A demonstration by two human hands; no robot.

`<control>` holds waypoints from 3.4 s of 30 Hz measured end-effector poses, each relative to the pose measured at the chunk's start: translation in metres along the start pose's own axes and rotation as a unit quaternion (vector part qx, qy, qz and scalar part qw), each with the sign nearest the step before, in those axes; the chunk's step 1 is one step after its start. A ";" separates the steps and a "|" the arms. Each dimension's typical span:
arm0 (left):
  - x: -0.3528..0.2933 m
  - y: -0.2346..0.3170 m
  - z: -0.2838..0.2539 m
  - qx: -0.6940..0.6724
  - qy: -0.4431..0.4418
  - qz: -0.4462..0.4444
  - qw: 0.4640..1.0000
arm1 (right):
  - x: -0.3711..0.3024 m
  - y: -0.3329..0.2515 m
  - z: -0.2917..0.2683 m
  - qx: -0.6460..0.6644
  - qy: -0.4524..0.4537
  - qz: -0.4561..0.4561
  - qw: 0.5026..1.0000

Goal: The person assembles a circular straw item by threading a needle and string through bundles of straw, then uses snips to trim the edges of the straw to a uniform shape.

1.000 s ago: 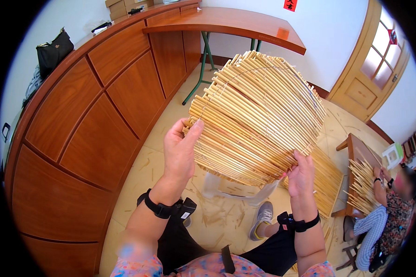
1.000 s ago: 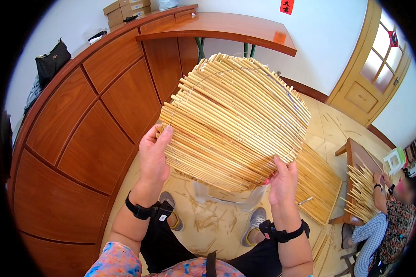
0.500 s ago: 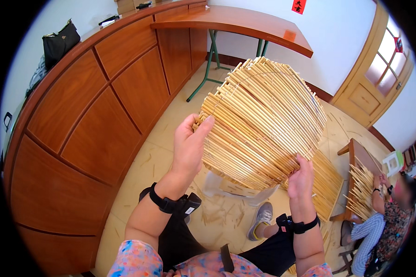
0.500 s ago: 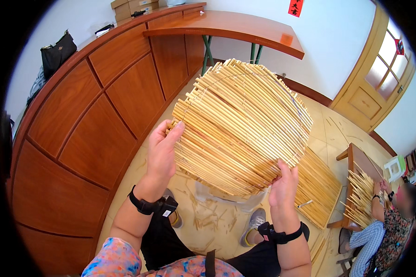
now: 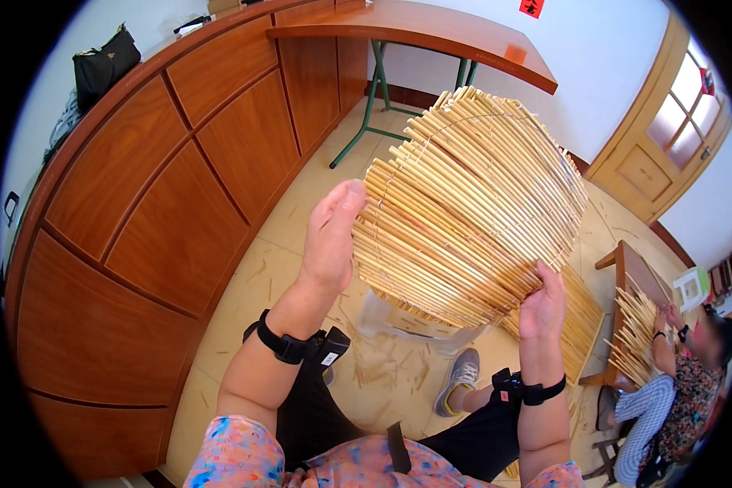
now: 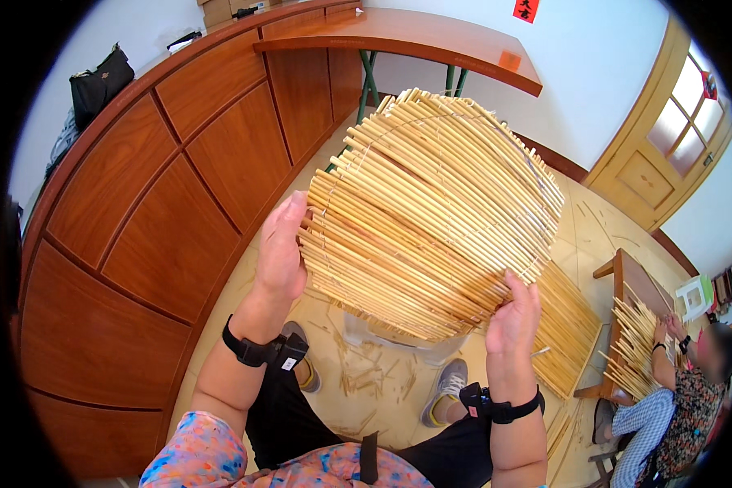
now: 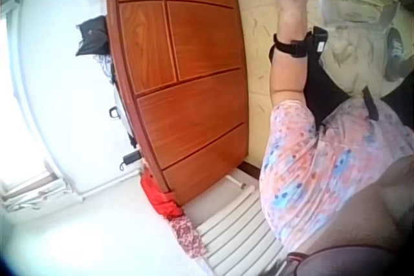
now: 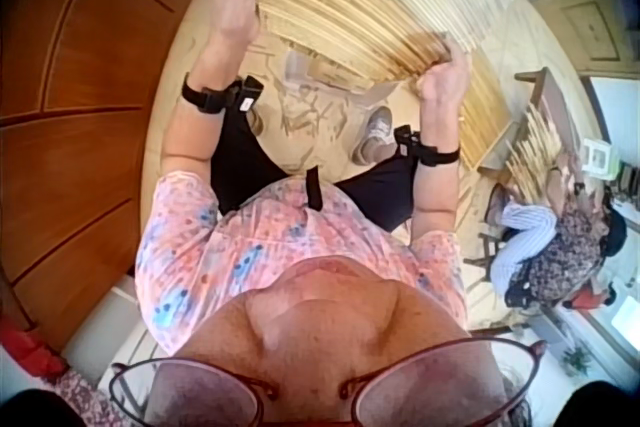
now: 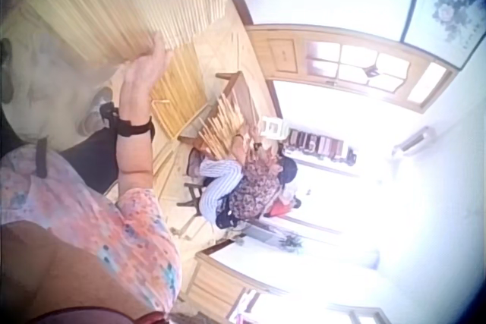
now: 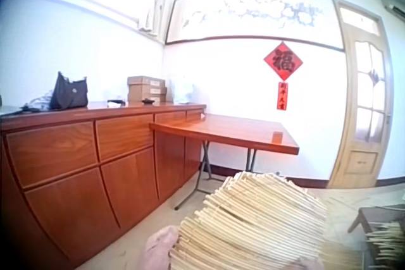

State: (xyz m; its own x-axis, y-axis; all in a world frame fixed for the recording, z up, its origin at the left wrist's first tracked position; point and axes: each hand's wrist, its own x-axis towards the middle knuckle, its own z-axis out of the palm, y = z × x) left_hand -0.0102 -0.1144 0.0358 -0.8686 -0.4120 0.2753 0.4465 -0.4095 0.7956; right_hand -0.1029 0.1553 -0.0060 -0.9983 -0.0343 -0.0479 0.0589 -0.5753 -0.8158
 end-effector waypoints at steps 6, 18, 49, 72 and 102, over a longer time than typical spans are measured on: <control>-0.001 0.000 0.000 0.096 0.000 -0.003 0.995 | -0.003 -0.002 0.005 0.003 0.000 0.000 1.000; -0.002 -0.007 -0.001 0.162 0.010 0.025 0.986 | 0.000 0.003 0.001 -0.003 0.025 -0.007 1.000; -0.001 -0.008 -0.010 0.137 -0.029 -0.011 0.990 | 0.013 0.007 -0.009 -0.007 0.045 0.026 0.999; 0.008 -0.020 -0.018 0.123 0.072 -0.016 0.990 | 0.011 -0.010 -0.008 0.042 -0.060 0.104 0.992; 0.012 -0.033 -0.009 0.026 0.123 0.003 0.992 | -0.008 -0.015 0.012 -0.213 -0.002 -0.211 0.954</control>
State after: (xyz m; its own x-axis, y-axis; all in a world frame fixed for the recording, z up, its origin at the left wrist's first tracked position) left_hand -0.0333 -0.1132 0.0074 -0.7837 -0.6038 0.1456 0.4347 -0.3657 0.8230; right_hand -0.0954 0.1543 0.0132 -0.9333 0.1239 0.3370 -0.3536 -0.1544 -0.9226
